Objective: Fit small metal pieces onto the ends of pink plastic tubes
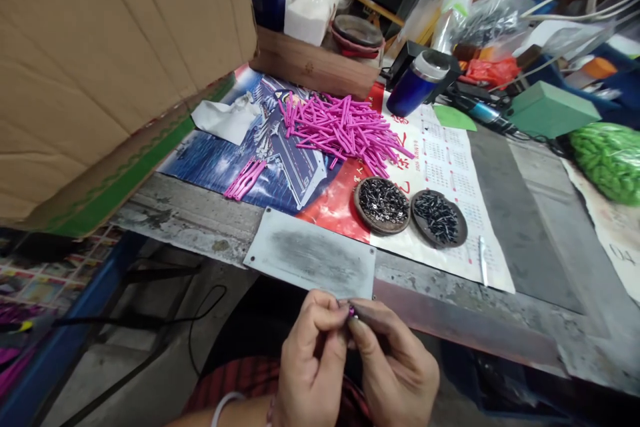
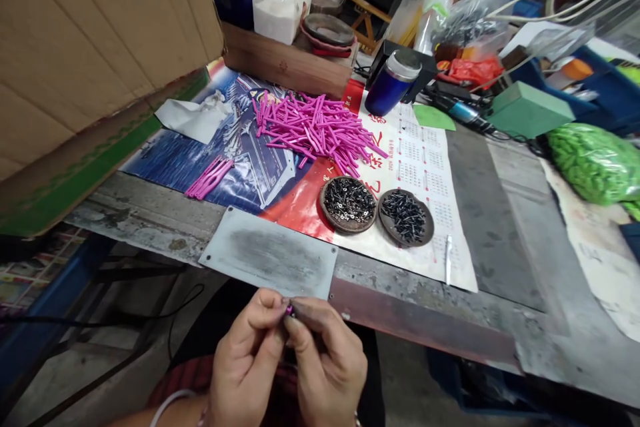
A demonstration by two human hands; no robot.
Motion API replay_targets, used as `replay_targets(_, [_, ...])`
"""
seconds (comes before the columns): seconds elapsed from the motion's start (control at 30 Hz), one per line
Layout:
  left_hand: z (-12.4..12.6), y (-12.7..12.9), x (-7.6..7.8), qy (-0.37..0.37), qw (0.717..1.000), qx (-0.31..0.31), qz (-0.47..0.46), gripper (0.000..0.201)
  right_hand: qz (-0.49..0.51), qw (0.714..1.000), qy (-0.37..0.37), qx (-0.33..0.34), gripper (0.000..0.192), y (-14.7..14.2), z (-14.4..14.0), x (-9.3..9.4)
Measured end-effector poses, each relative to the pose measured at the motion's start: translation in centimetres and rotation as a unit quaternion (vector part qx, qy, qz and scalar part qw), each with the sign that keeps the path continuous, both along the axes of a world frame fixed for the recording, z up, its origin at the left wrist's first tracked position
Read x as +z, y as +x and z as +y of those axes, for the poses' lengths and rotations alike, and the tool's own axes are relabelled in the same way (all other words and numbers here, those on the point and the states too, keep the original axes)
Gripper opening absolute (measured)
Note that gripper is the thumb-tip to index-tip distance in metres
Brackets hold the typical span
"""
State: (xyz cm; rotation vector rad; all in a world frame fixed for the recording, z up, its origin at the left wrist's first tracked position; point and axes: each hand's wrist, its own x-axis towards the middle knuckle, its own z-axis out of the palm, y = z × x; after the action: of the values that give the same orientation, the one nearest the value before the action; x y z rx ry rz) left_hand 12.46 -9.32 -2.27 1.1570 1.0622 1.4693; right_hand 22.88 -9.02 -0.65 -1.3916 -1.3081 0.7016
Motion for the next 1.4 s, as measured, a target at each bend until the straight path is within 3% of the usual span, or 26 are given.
replay_targets(0.17, [-0.1,0.0,0.1,0.004,1.000,-0.019,-0.019,0.017,0.030,0.999,0.007,0.009,0.010,0.0,0.0,0.3])
replay_targets(0.37, [-0.5,0.5,0.0,-0.022,0.999,-0.028,-0.026,0.020,-0.068,0.995,0.036,-0.062,0.009,-0.3,-1.1,-0.9])
replay_targets(0.53, [-0.7,0.9,0.1,-0.016,1.000,-0.008,-0.021,0.018,-0.137,0.984,0.027,-0.109,0.016,-0.9,-1.6,-0.5])
replay_targets(0.93, [-1.5,1.2,0.6,-0.020,1.000,0.000,-0.017,0.014,-0.243,0.964,0.101,-0.044,0.006,1.5,-1.8,-1.5])
replay_targets(1.2, [-1.9,1.7,1.0,-0.025,1.000,-0.009,0.000,0.016,-0.276,0.951,0.134,0.022,0.028,2.1,-1.2,-1.3])
replay_targets(1.4, [-1.9,1.6,0.9,-0.030,0.999,-0.019,0.009,0.015,-0.274,0.952,0.138,-0.020,0.031,2.0,-0.5,-1.5])
